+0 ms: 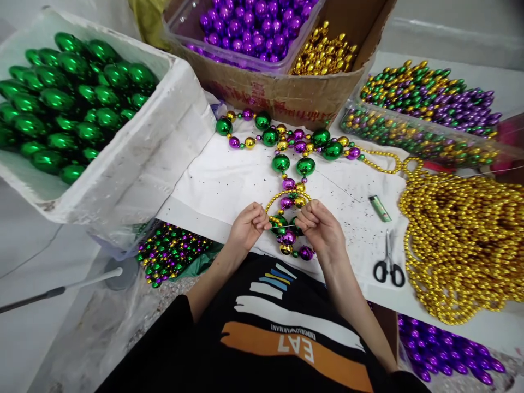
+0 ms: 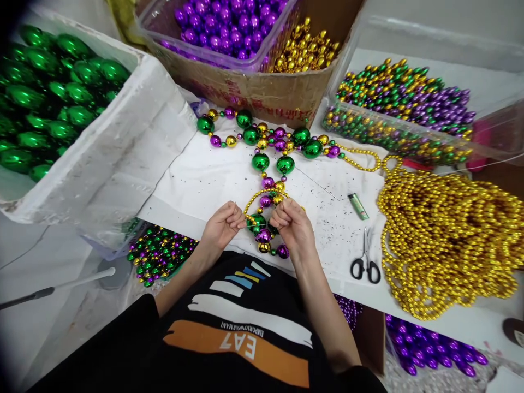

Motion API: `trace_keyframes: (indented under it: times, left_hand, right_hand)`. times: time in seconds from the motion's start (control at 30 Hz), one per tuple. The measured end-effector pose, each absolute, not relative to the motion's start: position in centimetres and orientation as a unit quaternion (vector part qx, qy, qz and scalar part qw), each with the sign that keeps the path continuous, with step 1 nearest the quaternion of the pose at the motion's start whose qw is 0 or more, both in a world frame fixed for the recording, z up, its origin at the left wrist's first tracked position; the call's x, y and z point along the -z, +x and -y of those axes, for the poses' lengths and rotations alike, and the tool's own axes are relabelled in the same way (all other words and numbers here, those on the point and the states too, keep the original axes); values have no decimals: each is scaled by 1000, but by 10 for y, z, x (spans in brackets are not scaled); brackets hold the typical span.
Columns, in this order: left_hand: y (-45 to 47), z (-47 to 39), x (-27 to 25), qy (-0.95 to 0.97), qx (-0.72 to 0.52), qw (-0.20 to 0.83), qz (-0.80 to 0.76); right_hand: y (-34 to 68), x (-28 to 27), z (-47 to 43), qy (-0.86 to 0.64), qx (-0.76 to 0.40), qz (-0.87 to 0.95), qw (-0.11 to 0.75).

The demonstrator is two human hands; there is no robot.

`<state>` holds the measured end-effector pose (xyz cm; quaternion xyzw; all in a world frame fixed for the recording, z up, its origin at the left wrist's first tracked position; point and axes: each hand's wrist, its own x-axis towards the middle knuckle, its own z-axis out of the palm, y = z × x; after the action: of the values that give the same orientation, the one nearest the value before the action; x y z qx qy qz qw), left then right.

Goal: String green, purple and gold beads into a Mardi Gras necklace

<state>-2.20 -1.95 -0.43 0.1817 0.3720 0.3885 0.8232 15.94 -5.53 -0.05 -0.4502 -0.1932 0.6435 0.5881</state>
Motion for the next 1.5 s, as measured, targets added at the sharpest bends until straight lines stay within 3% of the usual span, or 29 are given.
trace_keyframes:
  times: [0.67, 0.93, 1.03, 1.5]
  left_hand:
    - [-17, 20, 3, 246, -386, 816, -353]
    - [2, -12, -4, 481, -223, 779, -335]
    - [10, -18, -10, 507, -222, 760, -340]
    - [14, -19, -30, 573, -212, 727, -313]
  right_hand:
    - [166, 2, 70, -456, -631, 211, 591]
    - [182, -33, 50, -505, -567, 373, 533]
    - [187, -49, 39, -522, -529, 425, 517]
    - [169, -39, 19, -553, -526, 358, 537]
